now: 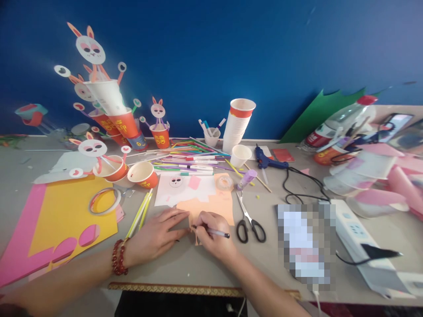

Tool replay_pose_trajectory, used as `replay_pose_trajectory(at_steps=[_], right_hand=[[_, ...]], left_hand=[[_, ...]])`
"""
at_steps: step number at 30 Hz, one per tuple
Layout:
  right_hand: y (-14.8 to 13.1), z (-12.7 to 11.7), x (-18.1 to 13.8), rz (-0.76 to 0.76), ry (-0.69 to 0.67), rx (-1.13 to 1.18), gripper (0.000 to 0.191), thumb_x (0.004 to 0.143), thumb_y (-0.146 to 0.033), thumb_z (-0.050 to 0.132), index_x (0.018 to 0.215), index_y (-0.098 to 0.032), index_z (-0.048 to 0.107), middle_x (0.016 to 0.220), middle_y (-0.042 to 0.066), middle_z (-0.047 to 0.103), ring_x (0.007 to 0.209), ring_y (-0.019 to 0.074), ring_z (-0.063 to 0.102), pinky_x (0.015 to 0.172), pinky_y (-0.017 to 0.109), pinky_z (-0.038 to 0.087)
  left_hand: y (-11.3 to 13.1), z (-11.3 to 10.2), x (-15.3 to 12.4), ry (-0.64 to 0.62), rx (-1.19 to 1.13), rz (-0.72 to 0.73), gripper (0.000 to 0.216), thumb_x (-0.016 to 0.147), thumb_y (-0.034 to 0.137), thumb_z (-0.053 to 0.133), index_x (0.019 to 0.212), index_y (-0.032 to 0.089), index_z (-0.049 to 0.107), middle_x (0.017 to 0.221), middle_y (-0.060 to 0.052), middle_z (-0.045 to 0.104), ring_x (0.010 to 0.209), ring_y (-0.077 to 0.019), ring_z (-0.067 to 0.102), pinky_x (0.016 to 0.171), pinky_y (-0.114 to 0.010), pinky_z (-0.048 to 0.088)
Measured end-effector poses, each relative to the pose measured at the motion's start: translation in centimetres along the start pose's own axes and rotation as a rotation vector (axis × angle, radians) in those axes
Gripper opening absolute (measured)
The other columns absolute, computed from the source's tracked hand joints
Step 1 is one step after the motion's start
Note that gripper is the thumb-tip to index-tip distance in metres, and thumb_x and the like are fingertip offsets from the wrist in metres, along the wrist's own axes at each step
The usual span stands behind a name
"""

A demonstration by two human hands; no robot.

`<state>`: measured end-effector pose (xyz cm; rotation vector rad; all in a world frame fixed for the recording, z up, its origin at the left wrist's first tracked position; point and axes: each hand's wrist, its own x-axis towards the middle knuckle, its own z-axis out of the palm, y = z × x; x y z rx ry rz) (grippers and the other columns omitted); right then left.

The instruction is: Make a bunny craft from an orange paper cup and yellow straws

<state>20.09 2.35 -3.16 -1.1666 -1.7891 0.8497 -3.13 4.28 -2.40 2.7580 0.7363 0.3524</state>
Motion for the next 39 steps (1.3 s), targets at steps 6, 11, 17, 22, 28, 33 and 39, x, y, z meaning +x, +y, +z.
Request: replay_pose_trajectory(at_steps=[6, 11, 17, 22, 28, 33, 39], right_hand=[[0.0, -0.1, 0.0, -0.004, -0.019, 0.017, 0.018, 0.077, -0.009, 0.044, 0.064, -0.021, 0.045, 0.058, -0.004, 0.053, 0.054, 0.012, 0.048, 0.054, 0.022, 0.034], [-0.3, -0.2, 0.1, -0.002, -0.025, 0.04, 0.018, 0.077, -0.01, 0.043, 0.063, -0.021, 0.046, 0.058, -0.003, 0.053, 0.053, 0.0123, 0.048, 0.054, 0.023, 0.035], [0.2, -0.1, -0.3, 0.048, 0.011, 0.028, 0.018, 0.08, -0.013, 0.043, 0.064, -0.021, 0.046, 0.057, -0.003, 0.05, 0.053, 0.0125, 0.047, 0.053, 0.023, 0.035], [0.8, 0.4, -0.3, 0.092, 0.074, -0.018, 0.015, 0.081, -0.015, 0.044, 0.068, -0.021, 0.048, 0.06, -0.003, 0.05, 0.055, 0.0126, 0.047, 0.052, 0.022, 0.035], [0.4, 0.4, 0.0, 0.087, 0.055, -0.057, 0.015, 0.08, -0.014, 0.044, 0.067, -0.022, 0.047, 0.059, -0.003, 0.052, 0.055, 0.013, 0.048, 0.053, 0.022, 0.035], [0.2, 0.4, 0.1, 0.075, 0.056, -0.065, 0.015, 0.08, -0.014, 0.044, 0.068, -0.022, 0.046, 0.059, -0.003, 0.052, 0.054, 0.0132, 0.048, 0.053, 0.023, 0.035], [0.1, 0.3, 0.1, 0.068, 0.036, -0.063, 0.015, 0.081, -0.013, 0.044, 0.068, -0.022, 0.046, 0.06, -0.003, 0.053, 0.056, 0.0132, 0.049, 0.054, 0.023, 0.035]], left_hand=[[0.0, 0.1, -0.1, -0.009, -0.003, -0.001, 0.04, 0.093, 0.017, 0.055, 0.132, 0.025, 0.059, 0.147, -0.014, 0.05, 0.135, -0.0319, 0.043, 0.108, -0.053, 0.045], [0.0, 0.1, -0.1, -0.015, -0.003, -0.008, 0.041, 0.092, 0.016, 0.056, 0.132, 0.026, 0.059, 0.147, -0.014, 0.05, 0.135, -0.0321, 0.043, 0.107, -0.053, 0.045], [-0.1, -0.1, 0.0, -0.034, 0.001, -0.002, 0.037, 0.095, 0.018, 0.053, 0.131, 0.025, 0.06, 0.147, -0.014, 0.049, 0.135, -0.032, 0.043, 0.108, -0.053, 0.045], [0.1, -0.3, 0.0, -0.025, -0.003, 0.001, 0.041, 0.094, 0.015, 0.054, 0.133, 0.024, 0.059, 0.147, -0.014, 0.05, 0.136, -0.0318, 0.042, 0.108, -0.053, 0.045], [0.2, -0.3, 0.1, -0.003, -0.008, 0.0, 0.042, 0.093, 0.015, 0.054, 0.133, 0.025, 0.059, 0.147, -0.014, 0.051, 0.135, -0.0311, 0.044, 0.108, -0.052, 0.046], [0.1, -0.2, 0.1, 0.001, -0.01, 0.006, 0.041, 0.093, 0.015, 0.054, 0.132, 0.024, 0.059, 0.147, -0.014, 0.051, 0.135, -0.0312, 0.044, 0.108, -0.052, 0.045], [0.1, -0.1, 0.0, 0.008, -0.018, -0.007, 0.042, 0.093, 0.016, 0.055, 0.133, 0.026, 0.059, 0.148, -0.012, 0.051, 0.135, -0.031, 0.044, 0.108, -0.051, 0.045]])
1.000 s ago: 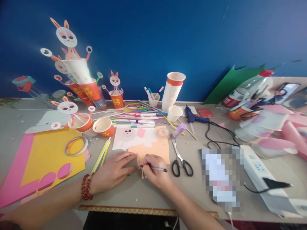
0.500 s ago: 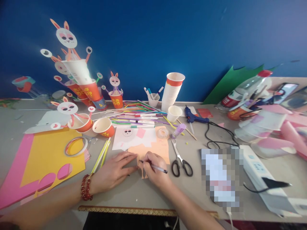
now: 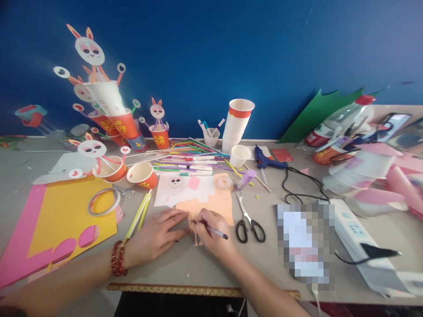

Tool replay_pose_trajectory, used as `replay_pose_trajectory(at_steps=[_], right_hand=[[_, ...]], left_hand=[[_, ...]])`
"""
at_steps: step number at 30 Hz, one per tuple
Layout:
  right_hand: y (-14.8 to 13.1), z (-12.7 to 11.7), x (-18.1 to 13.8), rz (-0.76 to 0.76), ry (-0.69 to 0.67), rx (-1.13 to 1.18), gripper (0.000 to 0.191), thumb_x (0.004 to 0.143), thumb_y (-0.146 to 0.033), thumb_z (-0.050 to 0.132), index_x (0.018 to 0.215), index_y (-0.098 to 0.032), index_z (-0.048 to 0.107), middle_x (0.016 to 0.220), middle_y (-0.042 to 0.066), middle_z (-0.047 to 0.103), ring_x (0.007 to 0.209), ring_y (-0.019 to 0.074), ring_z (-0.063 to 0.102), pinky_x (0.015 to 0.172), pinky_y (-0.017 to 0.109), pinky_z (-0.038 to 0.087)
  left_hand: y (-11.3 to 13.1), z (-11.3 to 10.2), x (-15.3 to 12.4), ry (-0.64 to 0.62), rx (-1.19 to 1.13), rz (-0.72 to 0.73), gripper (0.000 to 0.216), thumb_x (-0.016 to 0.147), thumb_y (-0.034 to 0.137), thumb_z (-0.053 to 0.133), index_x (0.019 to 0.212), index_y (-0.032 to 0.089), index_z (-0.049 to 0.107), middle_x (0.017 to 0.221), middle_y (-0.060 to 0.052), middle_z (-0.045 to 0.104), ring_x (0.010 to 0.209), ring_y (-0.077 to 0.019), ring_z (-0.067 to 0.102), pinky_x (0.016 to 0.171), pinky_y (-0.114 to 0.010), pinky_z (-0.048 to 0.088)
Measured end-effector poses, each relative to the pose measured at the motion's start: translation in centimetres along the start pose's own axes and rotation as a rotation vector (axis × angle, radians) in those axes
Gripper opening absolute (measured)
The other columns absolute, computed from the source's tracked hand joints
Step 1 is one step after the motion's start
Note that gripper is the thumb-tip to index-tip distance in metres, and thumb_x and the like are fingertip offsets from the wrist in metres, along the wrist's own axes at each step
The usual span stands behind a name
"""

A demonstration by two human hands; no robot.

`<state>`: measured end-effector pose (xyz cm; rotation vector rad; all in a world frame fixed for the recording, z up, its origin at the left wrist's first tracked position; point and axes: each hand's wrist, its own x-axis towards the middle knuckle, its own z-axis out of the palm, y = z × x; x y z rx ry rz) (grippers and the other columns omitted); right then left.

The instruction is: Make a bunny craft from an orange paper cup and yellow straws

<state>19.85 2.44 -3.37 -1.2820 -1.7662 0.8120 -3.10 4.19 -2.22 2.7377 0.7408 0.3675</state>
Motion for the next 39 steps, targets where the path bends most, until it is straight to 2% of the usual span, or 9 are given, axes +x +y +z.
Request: replay_pose_trajectory(at_steps=[11, 39], right_hand=[[1.1, 0.3, -0.5, 0.008, 0.039, 0.017, 0.016, 0.082, -0.014, 0.045, 0.068, -0.022, 0.047, 0.061, -0.003, 0.051, 0.057, 0.0131, 0.049, 0.053, 0.023, 0.034], [0.6, 0.0, -0.4, -0.018, 0.003, -0.001, 0.016, 0.082, -0.011, 0.042, 0.07, -0.021, 0.043, 0.062, -0.004, 0.048, 0.058, 0.0125, 0.045, 0.057, 0.023, 0.032]], left_hand=[[0.0, -0.1, 0.0, -0.009, 0.004, -0.002, 0.04, 0.093, 0.016, 0.055, 0.132, 0.025, 0.06, 0.148, -0.012, 0.05, 0.136, -0.0309, 0.043, 0.109, -0.052, 0.045], [0.0, -0.1, 0.0, -0.057, -0.003, 0.002, 0.041, 0.093, 0.015, 0.053, 0.133, 0.023, 0.059, 0.149, -0.016, 0.048, 0.136, -0.0332, 0.042, 0.107, -0.055, 0.046]])
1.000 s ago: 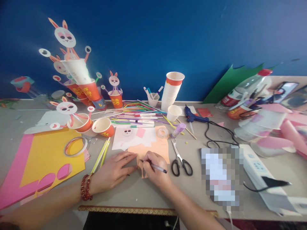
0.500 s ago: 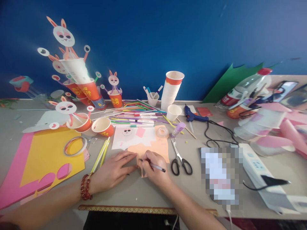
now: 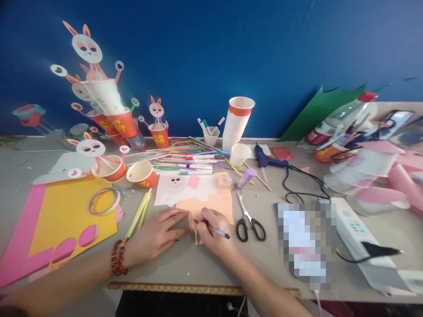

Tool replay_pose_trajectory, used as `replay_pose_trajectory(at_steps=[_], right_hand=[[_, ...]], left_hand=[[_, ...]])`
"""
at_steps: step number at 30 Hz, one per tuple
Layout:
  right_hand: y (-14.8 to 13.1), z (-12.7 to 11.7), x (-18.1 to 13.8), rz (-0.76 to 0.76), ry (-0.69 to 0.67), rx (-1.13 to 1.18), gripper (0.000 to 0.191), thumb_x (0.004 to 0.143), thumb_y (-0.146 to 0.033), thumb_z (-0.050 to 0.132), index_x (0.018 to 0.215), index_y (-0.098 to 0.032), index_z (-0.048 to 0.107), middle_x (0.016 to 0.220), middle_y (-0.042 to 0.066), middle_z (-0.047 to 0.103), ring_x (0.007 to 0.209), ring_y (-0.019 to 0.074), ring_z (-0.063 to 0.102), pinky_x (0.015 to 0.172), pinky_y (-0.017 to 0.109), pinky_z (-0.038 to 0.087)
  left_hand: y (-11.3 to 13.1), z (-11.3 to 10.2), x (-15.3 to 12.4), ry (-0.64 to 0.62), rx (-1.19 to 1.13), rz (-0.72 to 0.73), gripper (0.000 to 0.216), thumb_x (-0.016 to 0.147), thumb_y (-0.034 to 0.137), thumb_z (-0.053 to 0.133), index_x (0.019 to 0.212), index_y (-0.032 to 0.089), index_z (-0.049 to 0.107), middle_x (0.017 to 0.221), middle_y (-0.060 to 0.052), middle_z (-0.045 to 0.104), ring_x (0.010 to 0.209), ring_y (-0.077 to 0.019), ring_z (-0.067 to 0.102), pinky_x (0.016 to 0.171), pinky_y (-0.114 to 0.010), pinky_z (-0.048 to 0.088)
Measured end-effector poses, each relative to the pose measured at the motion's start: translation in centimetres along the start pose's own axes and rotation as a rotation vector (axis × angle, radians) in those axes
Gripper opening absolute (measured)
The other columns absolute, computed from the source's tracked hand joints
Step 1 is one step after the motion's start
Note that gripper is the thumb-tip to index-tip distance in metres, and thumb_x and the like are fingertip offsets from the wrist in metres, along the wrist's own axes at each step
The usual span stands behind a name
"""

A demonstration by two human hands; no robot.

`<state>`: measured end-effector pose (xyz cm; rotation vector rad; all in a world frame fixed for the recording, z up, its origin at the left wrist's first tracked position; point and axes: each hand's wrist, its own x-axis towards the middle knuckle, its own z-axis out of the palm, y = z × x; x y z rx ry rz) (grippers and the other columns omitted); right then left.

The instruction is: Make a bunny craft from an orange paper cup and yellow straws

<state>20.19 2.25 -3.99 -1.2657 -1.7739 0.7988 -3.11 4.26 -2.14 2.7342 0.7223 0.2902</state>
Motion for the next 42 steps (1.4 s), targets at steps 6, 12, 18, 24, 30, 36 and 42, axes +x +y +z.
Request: replay_pose_trajectory(at_steps=[6, 12, 18, 24, 30, 36, 42], right_hand=[[-0.22, -0.16, -0.01, -0.026, 0.001, 0.022, 0.017, 0.081, -0.01, 0.041, 0.069, -0.021, 0.042, 0.061, -0.005, 0.047, 0.057, 0.012, 0.044, 0.056, 0.023, 0.032], [-0.26, -0.24, 0.06, -0.041, -0.006, 0.032, 0.018, 0.081, -0.009, 0.041, 0.068, -0.021, 0.04, 0.06, -0.005, 0.046, 0.056, 0.0116, 0.044, 0.056, 0.022, 0.032], [-0.5, -0.45, 0.14, -0.048, -0.012, 0.053, 0.019, 0.081, -0.009, 0.041, 0.067, -0.021, 0.039, 0.06, -0.005, 0.045, 0.055, 0.0111, 0.042, 0.055, 0.022, 0.031], [-0.76, -0.6, 0.18, -0.063, -0.031, 0.085, 0.018, 0.079, -0.009, 0.041, 0.065, -0.021, 0.04, 0.058, -0.005, 0.046, 0.053, 0.0107, 0.043, 0.052, 0.021, 0.031], [-0.63, -0.57, 0.07, -0.077, -0.04, 0.097, 0.018, 0.078, -0.009, 0.042, 0.066, -0.021, 0.042, 0.059, -0.005, 0.047, 0.053, 0.0107, 0.044, 0.053, 0.021, 0.032], [-0.84, -0.67, 0.05, -0.087, -0.051, 0.125, 0.018, 0.078, -0.007, 0.042, 0.066, -0.021, 0.043, 0.058, -0.005, 0.051, 0.053, 0.0108, 0.046, 0.052, 0.021, 0.032], [-0.65, -0.53, 0.14, -0.063, -0.058, 0.12, 0.019, 0.077, -0.008, 0.042, 0.064, -0.021, 0.042, 0.057, -0.005, 0.051, 0.053, 0.0108, 0.045, 0.053, 0.021, 0.032]], left_hand=[[-0.06, 0.0, 0.01, 0.002, -0.001, 0.002, 0.038, 0.095, 0.017, 0.05, 0.131, 0.022, 0.06, 0.149, -0.016, 0.048, 0.136, -0.0329, 0.042, 0.107, -0.055, 0.045], [-0.1, 0.06, -0.02, 0.006, 0.007, 0.01, 0.037, 0.095, 0.017, 0.05, 0.131, 0.022, 0.06, 0.149, -0.016, 0.048, 0.137, -0.0326, 0.042, 0.108, -0.055, 0.045], [-0.13, 0.09, -0.01, 0.003, 0.01, 0.005, 0.037, 0.095, 0.017, 0.05, 0.13, 0.023, 0.06, 0.149, -0.015, 0.047, 0.137, -0.0322, 0.042, 0.108, -0.055, 0.045], [-0.16, 0.19, -0.03, 0.004, 0.012, 0.007, 0.038, 0.095, 0.017, 0.05, 0.131, 0.023, 0.059, 0.149, -0.015, 0.047, 0.137, -0.0321, 0.042, 0.109, -0.054, 0.045], [-0.15, 0.22, -0.1, 0.02, 0.014, 0.007, 0.04, 0.093, 0.014, 0.053, 0.131, 0.024, 0.059, 0.148, -0.014, 0.049, 0.136, -0.0317, 0.043, 0.108, -0.053, 0.045], [-0.21, 0.38, -0.15, 0.025, 0.021, 0.01, 0.041, 0.093, 0.015, 0.054, 0.132, 0.024, 0.058, 0.148, -0.014, 0.049, 0.136, -0.0321, 0.043, 0.108, -0.054, 0.045], [-0.21, 0.35, -0.09, 0.014, 0.019, 0.006, 0.043, 0.091, 0.013, 0.054, 0.133, 0.025, 0.058, 0.148, -0.014, 0.049, 0.136, -0.032, 0.043, 0.109, -0.054, 0.045]])
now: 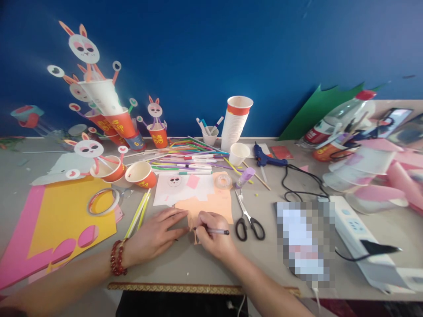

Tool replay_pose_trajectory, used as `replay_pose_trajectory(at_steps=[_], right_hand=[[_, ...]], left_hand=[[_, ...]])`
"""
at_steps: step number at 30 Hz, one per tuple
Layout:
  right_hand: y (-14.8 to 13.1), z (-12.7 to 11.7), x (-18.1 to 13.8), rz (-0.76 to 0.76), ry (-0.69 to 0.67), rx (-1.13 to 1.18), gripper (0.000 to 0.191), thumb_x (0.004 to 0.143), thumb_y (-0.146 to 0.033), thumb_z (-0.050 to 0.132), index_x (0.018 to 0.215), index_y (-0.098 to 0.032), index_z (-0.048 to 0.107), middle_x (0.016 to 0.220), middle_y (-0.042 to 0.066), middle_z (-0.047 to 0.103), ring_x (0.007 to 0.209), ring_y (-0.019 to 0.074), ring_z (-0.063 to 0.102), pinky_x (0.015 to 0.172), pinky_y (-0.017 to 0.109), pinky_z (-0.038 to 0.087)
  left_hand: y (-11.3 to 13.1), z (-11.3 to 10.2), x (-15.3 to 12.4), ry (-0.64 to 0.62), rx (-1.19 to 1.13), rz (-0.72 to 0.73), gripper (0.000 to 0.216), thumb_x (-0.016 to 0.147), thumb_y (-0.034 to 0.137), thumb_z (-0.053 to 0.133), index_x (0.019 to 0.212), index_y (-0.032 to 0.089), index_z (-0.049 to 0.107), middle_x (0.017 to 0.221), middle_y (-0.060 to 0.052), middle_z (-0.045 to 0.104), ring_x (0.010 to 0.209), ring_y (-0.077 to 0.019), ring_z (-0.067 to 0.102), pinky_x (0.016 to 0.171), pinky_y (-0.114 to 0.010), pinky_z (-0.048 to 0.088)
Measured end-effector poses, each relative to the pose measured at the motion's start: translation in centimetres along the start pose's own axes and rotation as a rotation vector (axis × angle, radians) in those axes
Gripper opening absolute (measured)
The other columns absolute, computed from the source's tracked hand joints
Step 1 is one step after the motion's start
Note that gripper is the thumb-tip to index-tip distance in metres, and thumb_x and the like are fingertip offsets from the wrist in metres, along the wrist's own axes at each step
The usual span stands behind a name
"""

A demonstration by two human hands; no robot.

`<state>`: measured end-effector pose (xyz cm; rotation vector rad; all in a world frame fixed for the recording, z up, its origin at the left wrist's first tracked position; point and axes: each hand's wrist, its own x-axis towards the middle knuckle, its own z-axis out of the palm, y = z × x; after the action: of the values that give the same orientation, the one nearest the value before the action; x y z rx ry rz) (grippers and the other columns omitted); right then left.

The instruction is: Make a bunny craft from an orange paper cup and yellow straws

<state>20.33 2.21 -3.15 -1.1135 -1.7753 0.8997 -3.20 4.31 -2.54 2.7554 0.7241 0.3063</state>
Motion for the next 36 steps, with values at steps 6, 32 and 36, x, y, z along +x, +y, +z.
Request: replay_pose_trajectory(at_steps=[6, 32, 36], right_hand=[[0.3, 0.2, -0.3, 0.049, 0.02, 0.016, 0.018, 0.078, -0.011, 0.043, 0.064, -0.021, 0.044, 0.057, -0.004, 0.048, 0.052, 0.0114, 0.044, 0.052, 0.022, 0.033], [1.3, -0.1, -0.1, 0.106, 0.103, -0.088, 0.015, 0.08, -0.013, 0.044, 0.068, -0.021, 0.046, 0.06, -0.004, 0.047, 0.055, 0.0126, 0.044, 0.053, 0.023, 0.032], [1.3, -0.1, -0.1, 0.109, 0.099, -0.104, 0.015, 0.08, -0.013, 0.044, 0.068, -0.021, 0.046, 0.06, -0.004, 0.048, 0.056, 0.0127, 0.044, 0.053, 0.023, 0.033]], left_hand=[[0.1, -0.1, 0.0, 0.007, 0.0, -0.003, 0.04, 0.093, 0.014, 0.054, 0.131, 0.024, 0.06, 0.147, -0.014, 0.05, 0.136, -0.032, 0.043, 0.108, -0.053, 0.045], [0.2, -0.1, 0.0, 0.013, -0.012, -0.007, 0.039, 0.092, 0.014, 0.054, 0.13, 0.023, 0.061, 0.148, -0.014, 0.05, 0.136, -0.0325, 0.043, 0.108, -0.053, 0.046], [0.2, -0.1, 0.0, 0.02, -0.01, -0.01, 0.038, 0.093, 0.014, 0.053, 0.129, 0.023, 0.061, 0.147, -0.014, 0.05, 0.136, -0.0323, 0.043, 0.108, -0.054, 0.046]])
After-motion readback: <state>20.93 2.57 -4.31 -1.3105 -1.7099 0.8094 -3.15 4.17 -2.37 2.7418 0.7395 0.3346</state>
